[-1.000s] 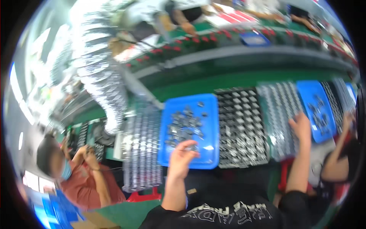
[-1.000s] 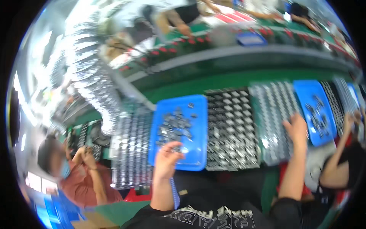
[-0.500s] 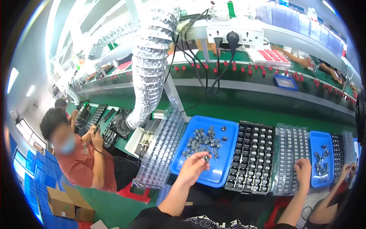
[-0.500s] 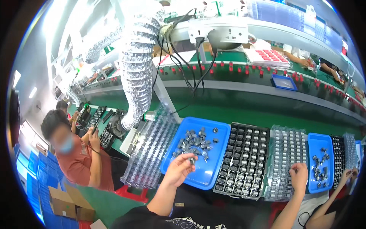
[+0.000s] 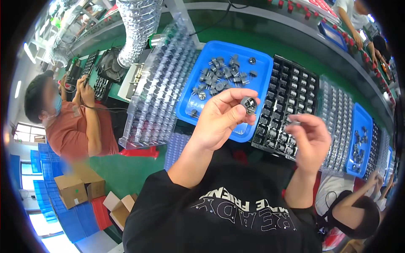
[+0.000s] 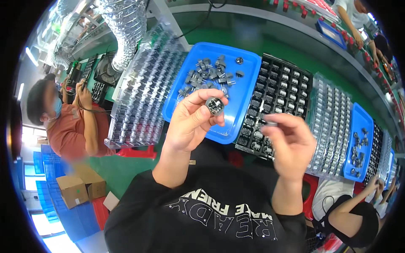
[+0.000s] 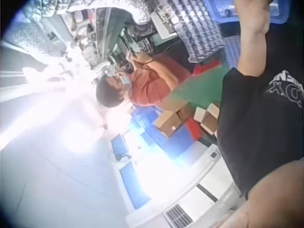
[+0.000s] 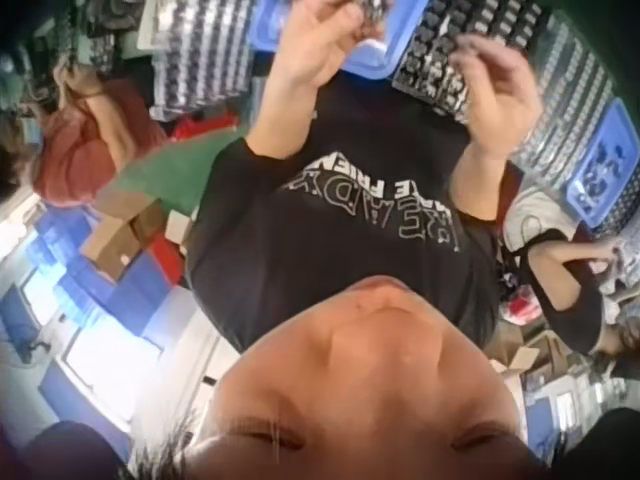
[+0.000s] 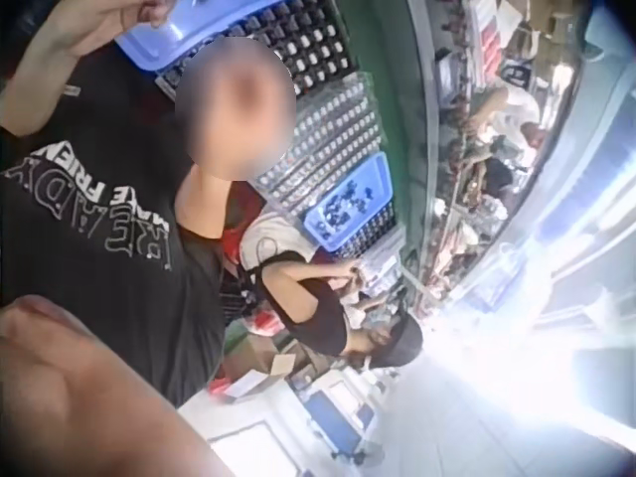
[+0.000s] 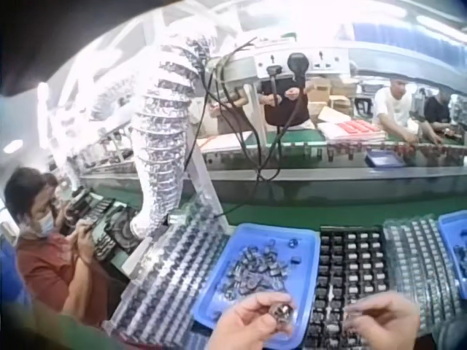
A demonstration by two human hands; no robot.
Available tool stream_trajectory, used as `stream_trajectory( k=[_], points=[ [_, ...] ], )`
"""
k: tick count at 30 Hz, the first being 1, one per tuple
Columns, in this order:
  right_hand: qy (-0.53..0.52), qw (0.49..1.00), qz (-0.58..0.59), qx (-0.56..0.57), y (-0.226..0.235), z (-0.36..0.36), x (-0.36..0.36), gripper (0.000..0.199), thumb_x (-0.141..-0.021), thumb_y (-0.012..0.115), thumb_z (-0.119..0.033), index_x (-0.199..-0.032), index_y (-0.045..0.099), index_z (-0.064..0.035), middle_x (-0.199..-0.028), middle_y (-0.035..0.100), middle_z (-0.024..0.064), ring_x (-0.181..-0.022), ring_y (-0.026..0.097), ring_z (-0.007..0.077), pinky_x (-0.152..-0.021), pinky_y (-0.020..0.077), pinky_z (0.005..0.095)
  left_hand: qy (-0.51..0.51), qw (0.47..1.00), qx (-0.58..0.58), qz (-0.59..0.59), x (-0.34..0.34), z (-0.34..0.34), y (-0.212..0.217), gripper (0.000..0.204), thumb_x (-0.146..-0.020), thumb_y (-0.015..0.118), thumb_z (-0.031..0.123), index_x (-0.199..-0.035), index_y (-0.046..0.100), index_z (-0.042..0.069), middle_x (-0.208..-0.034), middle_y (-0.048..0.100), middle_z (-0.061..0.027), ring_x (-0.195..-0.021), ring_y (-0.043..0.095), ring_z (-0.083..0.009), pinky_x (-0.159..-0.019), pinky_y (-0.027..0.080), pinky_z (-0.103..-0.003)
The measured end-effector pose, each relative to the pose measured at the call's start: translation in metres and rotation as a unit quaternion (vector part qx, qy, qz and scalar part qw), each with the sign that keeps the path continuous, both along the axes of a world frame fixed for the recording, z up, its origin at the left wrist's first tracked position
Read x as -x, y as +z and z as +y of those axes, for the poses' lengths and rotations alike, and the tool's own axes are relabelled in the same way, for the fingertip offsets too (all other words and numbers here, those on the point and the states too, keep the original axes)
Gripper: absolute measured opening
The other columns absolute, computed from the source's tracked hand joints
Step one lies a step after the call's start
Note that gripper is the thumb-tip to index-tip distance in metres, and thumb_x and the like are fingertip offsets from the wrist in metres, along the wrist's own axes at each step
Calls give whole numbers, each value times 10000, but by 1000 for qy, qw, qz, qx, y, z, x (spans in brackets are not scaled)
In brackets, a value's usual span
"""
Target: Assembling electronic components by placing small metal parts into a grid tray at an assembly line.
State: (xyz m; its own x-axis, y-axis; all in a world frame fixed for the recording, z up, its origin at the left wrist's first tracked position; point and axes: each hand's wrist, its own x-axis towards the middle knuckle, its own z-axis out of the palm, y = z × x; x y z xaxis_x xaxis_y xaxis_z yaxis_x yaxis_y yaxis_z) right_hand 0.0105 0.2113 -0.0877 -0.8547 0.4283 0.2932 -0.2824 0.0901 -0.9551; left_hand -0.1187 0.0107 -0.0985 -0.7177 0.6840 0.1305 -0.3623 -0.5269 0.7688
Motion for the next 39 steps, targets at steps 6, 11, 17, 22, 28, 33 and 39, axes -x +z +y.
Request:
stream_trajectory(
  k=[6, 11, 17, 22, 28, 33, 39],
  points=[
    [7, 953, 166, -252, 21, -38, 29, 258, -795, 798, 10, -1032, 700, 38, -996, 716, 141, -881, 692, 213, -773, 559, 301, -3, 999, -6, 31, -21, 0, 5, 462, -958, 697, 236, -1299, 555, -42, -1192, 648, -119, -1005, 663, -172, -869, 553, -318],
    [-37, 940, 176, -291, 23, -45, 32, 293, -737, 855, -61, -999, 736, -4, -946, 724, 122, -830, 696, 215, -703, 568, 289, 6, 999, -6, 41, -25, -1, 4, 484, -938, 727, 248, -1282, 567, -52, -1196, 649, -107, -1056, 641, -167, -903, 527, -306],
    [-27, 944, 183, -274, 11, -50, 35, 298, -736, 861, -87, -993, 737, -4, -947, 722, 123, -829, 695, 216, -705, 568, 290, 17, 999, -2, 43, -25, -7, -2, 479, -926, 742, 245, -1266, 581, -51, -1192, 650, -108, -1100, 620, -172, -940, 504, -317],
    [-33, 948, 187, -256, 6, -51, 32, 301, -735, 863, -101, -994, 743, -8, -947, 718, 121, -829, 694, 215, -710, 566, 293, 5, 1000, 2, 25, -25, -8, -2, 471, -914, 754, 240, -1250, 594, -49, -1165, 661, -103, -1077, 631, -172, -930, 508, -310],
    [-35, 942, 162, -291, 10, -51, 28, 276, -735, 858, -79, -982, 751, -20, -925, 709, 106, -821, 688, 211, -701, 560, 302, -2, 999, 8, 35, -22, -8, -9, 433, -904, 761, 176, -1236, 595, -47, -1158, 663, -121, -1048, 648, -177, -923, 518, -314],
    [-46, 965, 102, -235, -8, -51, 23, 184, -715, 813, 7, -843, 684, -20, -889, 696, 106, -811, 669, 224, -725, 531, 306, 40, 998, 0, 50, -31, 1, -24, 339, -899, 729, 45, -1197, 595, -44, -1160, 660, -141, -1042, 652, -188, -926, 532, -326],
    [-23, 973, -72, -217, -27, -19, 5, 101, -769, 746, -7, -846, 680, -14, -843, 679, 85, -778, 661, 192, -718, 523, 288, 47, 893, 358, 269, -14, 0, -35, 429, -797, 801, 63, -1200, 658, 32, -1078, 696, -72, -981, 664, -171, -848, 555, -340]
  ],
)
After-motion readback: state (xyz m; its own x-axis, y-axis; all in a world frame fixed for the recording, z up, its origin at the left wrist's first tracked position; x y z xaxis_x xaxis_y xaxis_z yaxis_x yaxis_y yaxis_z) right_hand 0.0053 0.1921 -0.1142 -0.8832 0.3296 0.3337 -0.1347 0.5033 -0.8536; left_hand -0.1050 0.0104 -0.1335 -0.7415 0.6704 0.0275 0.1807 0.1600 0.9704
